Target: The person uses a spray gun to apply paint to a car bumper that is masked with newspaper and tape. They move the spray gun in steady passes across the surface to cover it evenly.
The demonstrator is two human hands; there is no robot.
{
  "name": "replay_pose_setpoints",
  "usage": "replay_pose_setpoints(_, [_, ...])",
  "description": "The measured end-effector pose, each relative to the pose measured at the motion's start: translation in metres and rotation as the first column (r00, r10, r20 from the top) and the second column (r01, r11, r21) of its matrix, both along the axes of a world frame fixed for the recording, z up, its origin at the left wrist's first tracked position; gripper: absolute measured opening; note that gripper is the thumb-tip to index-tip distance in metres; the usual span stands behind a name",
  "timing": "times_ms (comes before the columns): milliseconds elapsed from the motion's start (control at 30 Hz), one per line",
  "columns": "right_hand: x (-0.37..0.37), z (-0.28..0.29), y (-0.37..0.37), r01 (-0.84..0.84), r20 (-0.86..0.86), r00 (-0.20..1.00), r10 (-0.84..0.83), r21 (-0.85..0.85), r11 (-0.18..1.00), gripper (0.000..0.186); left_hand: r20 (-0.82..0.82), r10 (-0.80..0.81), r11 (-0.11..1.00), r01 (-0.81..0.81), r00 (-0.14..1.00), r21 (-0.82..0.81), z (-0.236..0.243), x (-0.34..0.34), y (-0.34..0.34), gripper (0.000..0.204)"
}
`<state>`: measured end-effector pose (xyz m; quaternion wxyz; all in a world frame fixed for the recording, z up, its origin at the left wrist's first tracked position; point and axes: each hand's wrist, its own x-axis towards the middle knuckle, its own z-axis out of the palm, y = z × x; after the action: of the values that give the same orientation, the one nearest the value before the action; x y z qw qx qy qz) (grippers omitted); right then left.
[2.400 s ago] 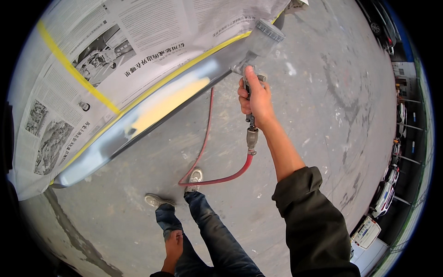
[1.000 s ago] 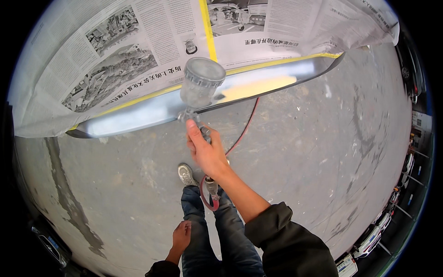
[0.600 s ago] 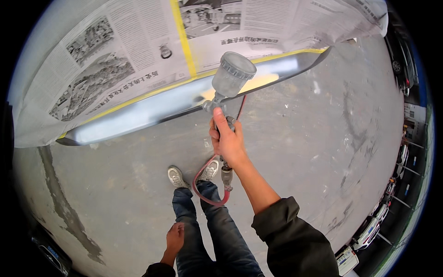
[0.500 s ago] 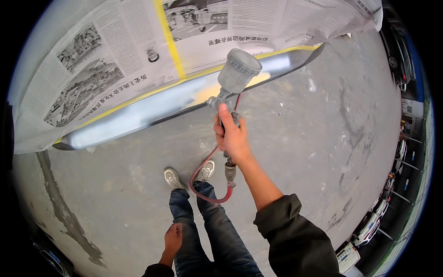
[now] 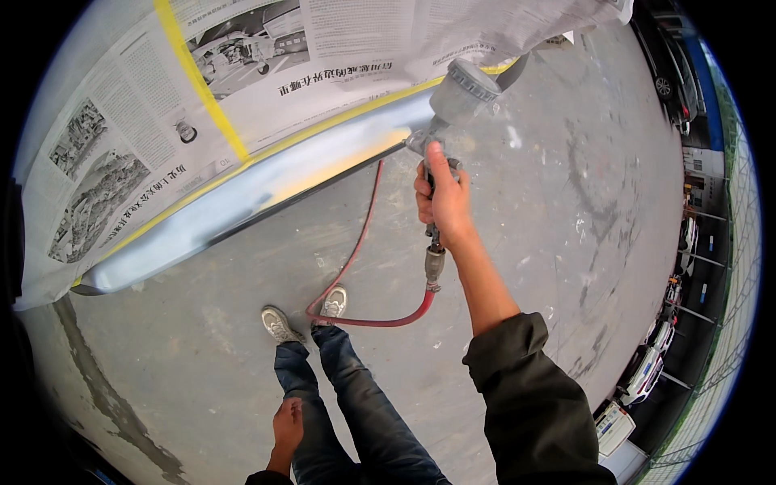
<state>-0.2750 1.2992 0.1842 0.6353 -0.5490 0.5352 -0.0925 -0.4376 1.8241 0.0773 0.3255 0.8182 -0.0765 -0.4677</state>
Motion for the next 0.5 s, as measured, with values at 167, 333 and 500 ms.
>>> replay_pose_setpoints(167, [-0.009, 0.006, -0.023, 0.086, 0.018, 0.996, -0.085, -0.104, 0.991, 0.050, -0.023, -0.023, 1.000, 0.023, 0.999, 0.010, 0.007, 0.008, -0.010, 0.016])
replay_pose_setpoints(333, [-0.005, 0.004, -0.003, 0.099, -0.012, 0.995, -0.101, -0.104, 0.990, 0.050, -0.037, -0.032, 0.998, 0.033, 0.999, 0.043, 0.010, 0.010, -0.007, 0.018])
replay_pose_setpoints(500, [0.004, 0.002, 0.045, -0.007, -0.012, 1.000, 0.007, 0.024, 1.000, 0.051, 0.000, -0.039, 0.999, 0.039, 0.999, 0.030, 0.008, 0.009, 0.001, 0.016])
